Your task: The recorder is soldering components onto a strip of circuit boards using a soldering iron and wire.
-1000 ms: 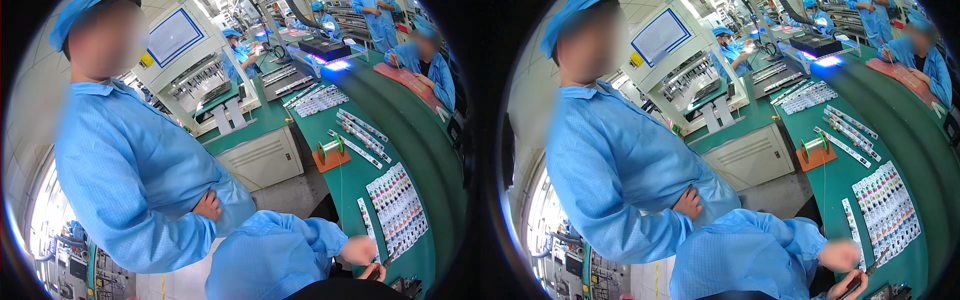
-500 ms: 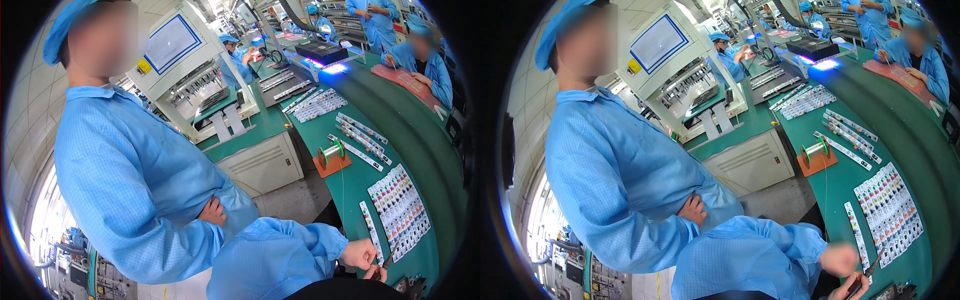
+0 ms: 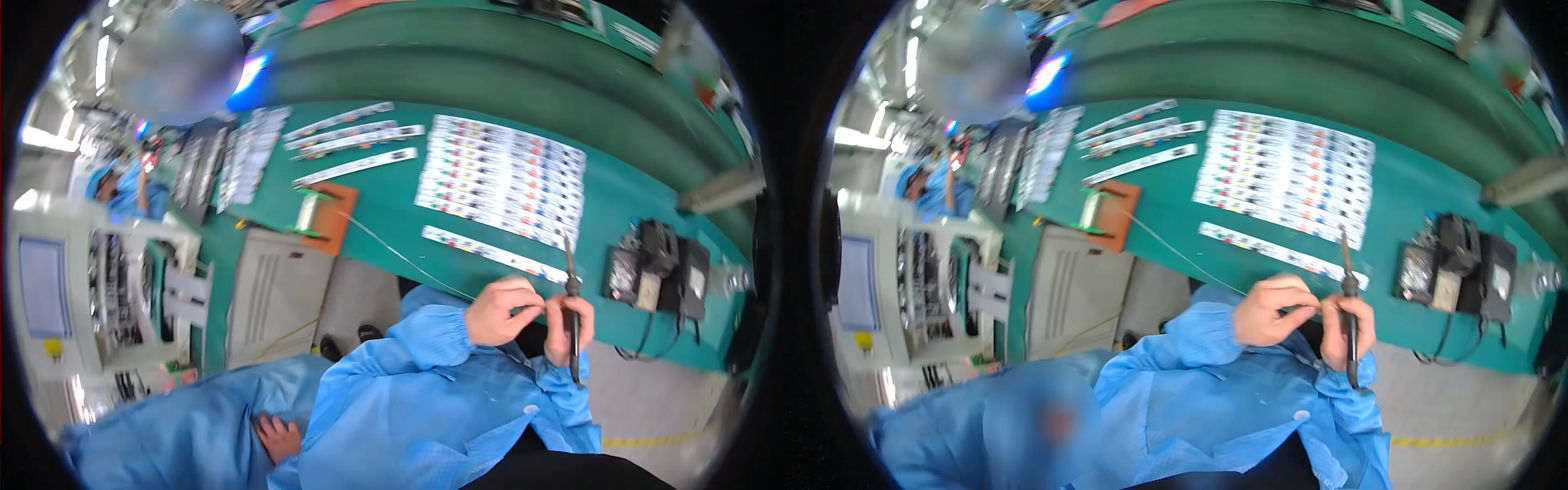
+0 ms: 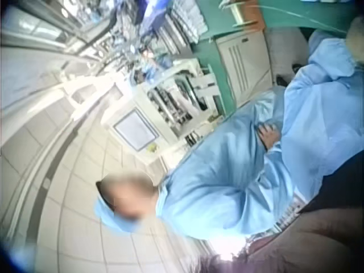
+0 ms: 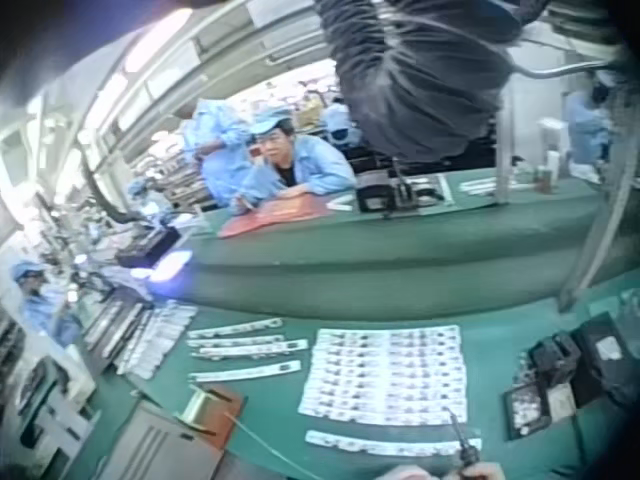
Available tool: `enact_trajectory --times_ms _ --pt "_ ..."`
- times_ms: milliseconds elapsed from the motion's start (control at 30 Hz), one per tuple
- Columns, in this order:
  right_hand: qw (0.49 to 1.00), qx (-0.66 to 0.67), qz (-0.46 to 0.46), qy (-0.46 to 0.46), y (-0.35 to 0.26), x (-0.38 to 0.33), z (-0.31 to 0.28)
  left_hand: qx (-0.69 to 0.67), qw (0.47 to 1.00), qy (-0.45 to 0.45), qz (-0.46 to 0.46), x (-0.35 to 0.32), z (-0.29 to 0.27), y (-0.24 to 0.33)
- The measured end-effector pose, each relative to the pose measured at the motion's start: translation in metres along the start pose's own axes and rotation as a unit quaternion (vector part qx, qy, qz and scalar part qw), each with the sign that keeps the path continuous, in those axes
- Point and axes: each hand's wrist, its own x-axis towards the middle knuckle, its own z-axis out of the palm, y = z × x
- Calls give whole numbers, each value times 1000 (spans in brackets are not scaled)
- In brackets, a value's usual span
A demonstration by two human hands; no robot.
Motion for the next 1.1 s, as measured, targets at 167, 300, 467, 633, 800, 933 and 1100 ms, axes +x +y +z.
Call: enact_trajectory --times_ms 167,300,467,633,800,933,1100 --pt "997 -32 -70 16 -4 5 -21 132 968 104 187 35 -76 84" --pt "993 -45 -107 22 -16 3 -28 226 900 128 350 66 -144 146" --pt "989 -44 -131 49 -27 -6 -23 279 854 111 424 84 -161 184" --pt "992 -49 -100 65 -30 -20 -26 309 825 110 460 85 -172 203" --pt "978 -38 -175 109 -29 -20 -23 354 807 112 459 86 -185 219" --pt "965 -31 -232 120 -35 -10 -20 376 806 127 439 79 -203 238" --pt "972 -43 -205 109 -47 -17 -23 414 792 155 421 54 -203 253"
